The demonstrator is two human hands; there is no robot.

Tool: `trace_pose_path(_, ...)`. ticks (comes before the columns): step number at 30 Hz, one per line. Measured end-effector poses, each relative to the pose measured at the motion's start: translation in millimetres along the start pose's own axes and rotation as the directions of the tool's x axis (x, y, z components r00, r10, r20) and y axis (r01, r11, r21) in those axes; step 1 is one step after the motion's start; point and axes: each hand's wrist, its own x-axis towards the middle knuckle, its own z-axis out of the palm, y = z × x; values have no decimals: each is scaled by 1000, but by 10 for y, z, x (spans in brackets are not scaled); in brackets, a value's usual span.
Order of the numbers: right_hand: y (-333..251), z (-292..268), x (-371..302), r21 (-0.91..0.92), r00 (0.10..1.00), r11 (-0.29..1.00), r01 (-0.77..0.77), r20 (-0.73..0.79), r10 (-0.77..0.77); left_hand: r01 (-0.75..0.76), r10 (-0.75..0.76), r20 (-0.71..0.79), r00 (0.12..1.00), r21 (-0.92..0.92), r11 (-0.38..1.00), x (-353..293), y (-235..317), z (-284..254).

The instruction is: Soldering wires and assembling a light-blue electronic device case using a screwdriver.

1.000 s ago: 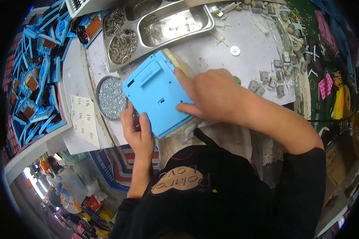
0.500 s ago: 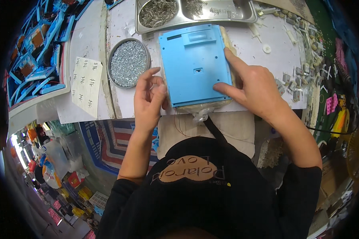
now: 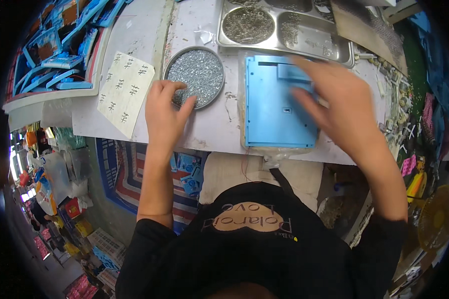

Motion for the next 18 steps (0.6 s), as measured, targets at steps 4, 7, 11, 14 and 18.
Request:
trace_pose_path(4, -374, 911, 1051, -136, 849, 841, 524, 1, -529, 16, -26, 89, 996, 113, 993, 84, -48, 8)
trace_pose_path(7, -556, 1150, 1368, -220, 830, 804, 552, 242, -503, 63, -63, 2, 998, 2, 998, 30, -193, 50)
trace_pose_path(11, -469, 1294, 1330, -255, 858, 820, 512, 195, -475, 82, -82, -27, 996, -19, 996, 93, -239, 79)
trace_pose_path(14, -489, 1302, 1309, -214, 829, 805, 554, 231, -509, 69, -68, -23, 997, 50, 996, 126, -235, 82)
trace_pose_path(18, -582, 1257, 1332, -217, 856, 830, 514, 197, -478, -22, 26, -30, 999, 125, 992, 194, -227, 115)
